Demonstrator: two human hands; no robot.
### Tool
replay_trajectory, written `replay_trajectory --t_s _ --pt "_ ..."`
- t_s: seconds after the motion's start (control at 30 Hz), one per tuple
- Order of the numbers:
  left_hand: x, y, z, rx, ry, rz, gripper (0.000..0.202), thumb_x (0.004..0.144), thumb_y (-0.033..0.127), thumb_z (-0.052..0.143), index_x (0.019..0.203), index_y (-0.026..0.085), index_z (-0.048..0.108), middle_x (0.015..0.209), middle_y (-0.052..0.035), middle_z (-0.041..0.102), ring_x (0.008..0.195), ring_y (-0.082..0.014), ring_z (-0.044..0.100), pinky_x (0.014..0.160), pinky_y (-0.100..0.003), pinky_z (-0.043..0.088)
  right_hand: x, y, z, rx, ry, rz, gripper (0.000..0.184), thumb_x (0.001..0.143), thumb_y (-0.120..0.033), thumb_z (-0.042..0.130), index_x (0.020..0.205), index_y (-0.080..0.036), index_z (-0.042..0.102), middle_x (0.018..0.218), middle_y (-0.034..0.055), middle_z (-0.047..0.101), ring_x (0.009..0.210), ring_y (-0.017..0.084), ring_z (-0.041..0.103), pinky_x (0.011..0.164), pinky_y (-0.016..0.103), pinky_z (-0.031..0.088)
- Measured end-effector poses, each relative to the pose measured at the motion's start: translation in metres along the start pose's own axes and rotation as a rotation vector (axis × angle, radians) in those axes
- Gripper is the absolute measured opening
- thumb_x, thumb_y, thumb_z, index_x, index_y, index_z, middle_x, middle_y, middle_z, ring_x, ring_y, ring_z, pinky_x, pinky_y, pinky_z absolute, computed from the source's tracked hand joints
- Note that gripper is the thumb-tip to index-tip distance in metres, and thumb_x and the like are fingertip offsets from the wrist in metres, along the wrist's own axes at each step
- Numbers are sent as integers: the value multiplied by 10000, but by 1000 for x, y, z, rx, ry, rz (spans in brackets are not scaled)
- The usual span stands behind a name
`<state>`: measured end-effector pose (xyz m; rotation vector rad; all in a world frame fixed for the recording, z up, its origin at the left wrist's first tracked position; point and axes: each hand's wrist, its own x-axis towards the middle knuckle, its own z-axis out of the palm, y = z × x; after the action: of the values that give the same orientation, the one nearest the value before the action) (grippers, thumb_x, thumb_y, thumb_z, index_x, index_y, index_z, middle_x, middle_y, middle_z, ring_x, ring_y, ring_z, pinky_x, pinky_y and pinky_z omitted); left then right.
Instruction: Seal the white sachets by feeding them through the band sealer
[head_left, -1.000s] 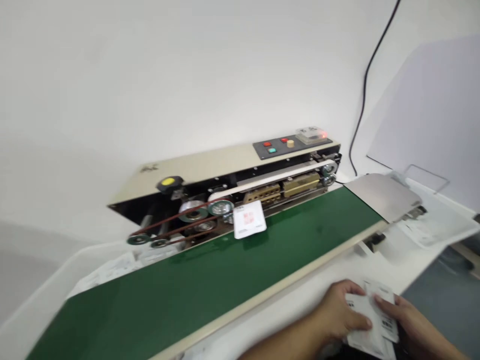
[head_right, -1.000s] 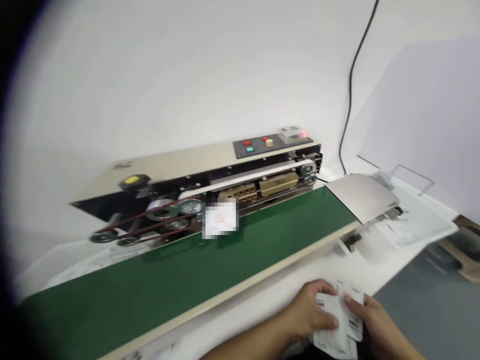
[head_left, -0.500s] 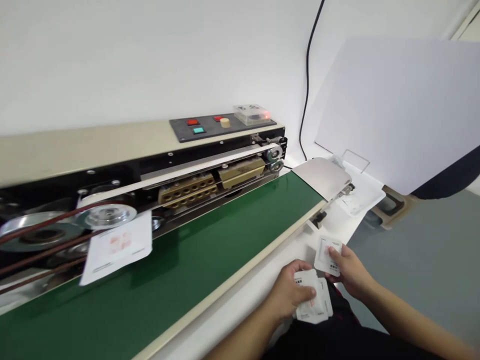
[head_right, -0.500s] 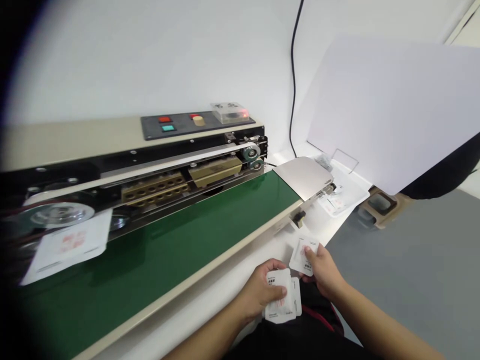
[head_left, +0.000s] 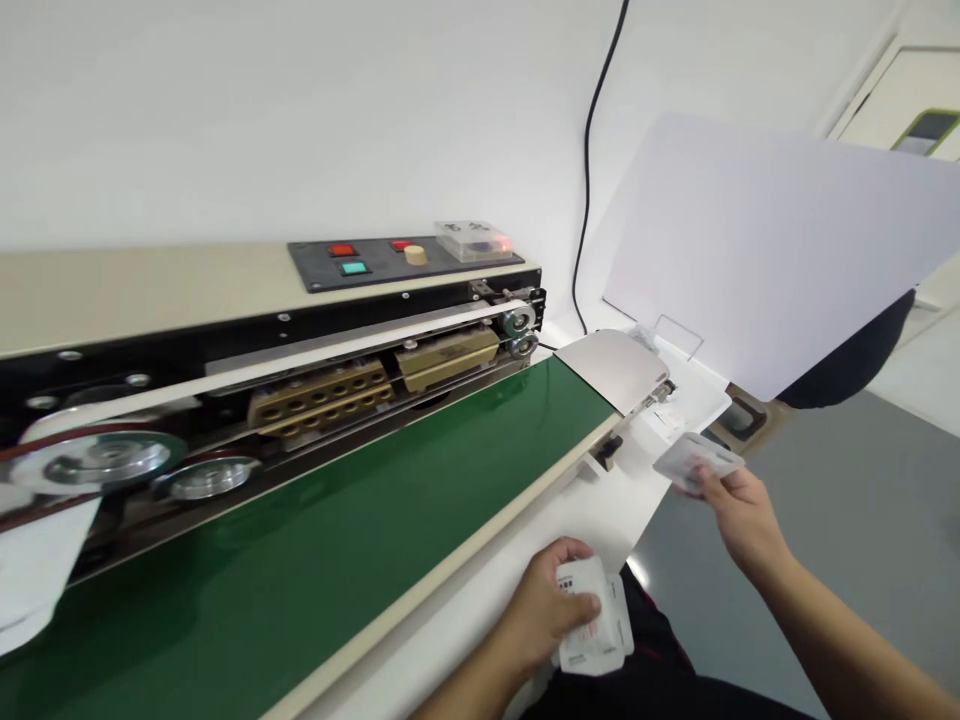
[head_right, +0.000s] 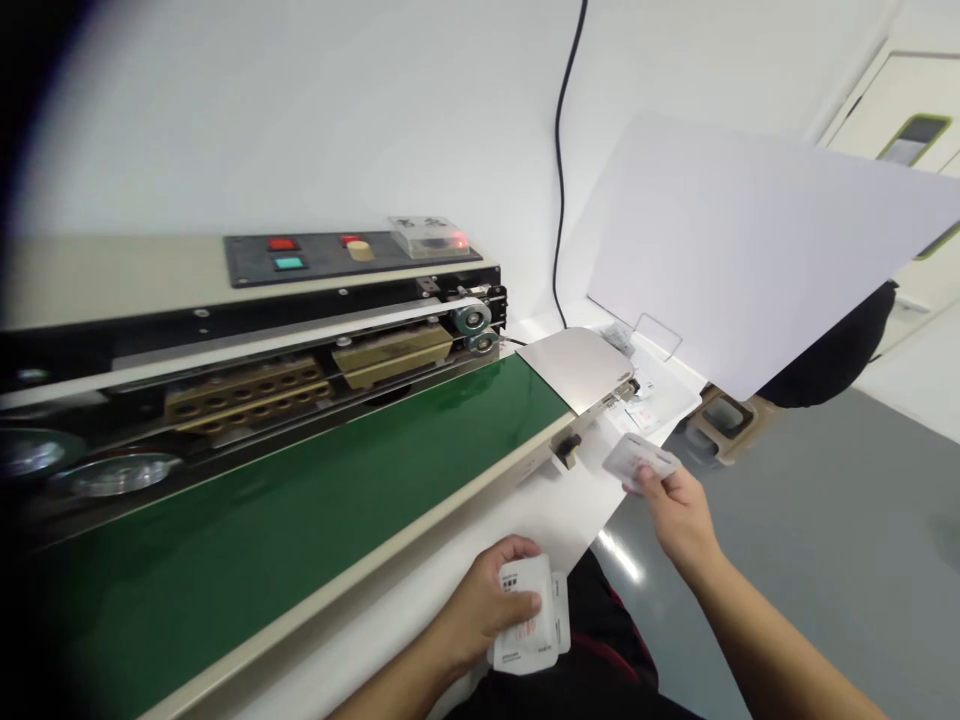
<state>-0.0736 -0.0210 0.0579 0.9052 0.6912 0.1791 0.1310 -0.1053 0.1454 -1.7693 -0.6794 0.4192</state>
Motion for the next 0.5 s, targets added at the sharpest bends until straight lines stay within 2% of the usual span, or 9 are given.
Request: replay_trajectory --t_s 0.07,0.13,0.2,0.27,0.33,0.43,0.5 --pt "1 0 0 -8 14 7 491 497 139 666 948 159 472 661 38 591 554 -104 529 517 -219 436 9 -10 0 -134 -1 -228 397 747 -559 596 874 -187 650 891 76 643 839 226 594 748 356 490" --pt "2 -2 -1 -20 13 16 505 494 134 659 957 164 461 674 34 598 544 -102 528 509 -218 431 12 -21 3 -230 -44 -428 328 801 -508 547 806 -199 656 864 71 617 805 213 577 705 330 482" --pt "3 -4 -1 -10 8 17 506 495 119 649 960 170 456 624 51 580 507 -95 504 484 -209 412 9 -29 9 -279 -118 -535 311 819 -478 522 732 -208 648 813 63 598 733 198 566 646 312 478" --pt "4 -5 -1 21 24 2 507 483 95 636 953 171 463 544 77 536 458 -88 459 443 -199 379 -1 -33 15 -276 -189 -500 290 808 -471 539 719 -217 647 741 53 602 678 197 576 605 301 486" --pt "3 -6 1 37 64 -5 512 455 69 627 935 170 479 512 85 515 441 -88 432 421 -194 355 -11 -32 22 -204 -226 -351 267 766 -467 601 863 -224 654 726 50 631 668 210 607 580 294 508" --pt "4 -5 2 71 117 -8 532 422 31 632 924 162 513 533 74 525 469 -95 437 432 -198 347 -19 -27 29 -54 -232 -141 601 687 -478 684 1199 -211 516 815 70 671 709 229 640 584 299 540" --pt "4 -5 1 93 138 -6 555 413 15 638 938 158 529 547 69 530 488 -98 441 443 -203 342 -18 -26 32 -28 -263 -82 755 655 -494 706 1289 -193 429 881 96 675 748 238 646 611 309 552"
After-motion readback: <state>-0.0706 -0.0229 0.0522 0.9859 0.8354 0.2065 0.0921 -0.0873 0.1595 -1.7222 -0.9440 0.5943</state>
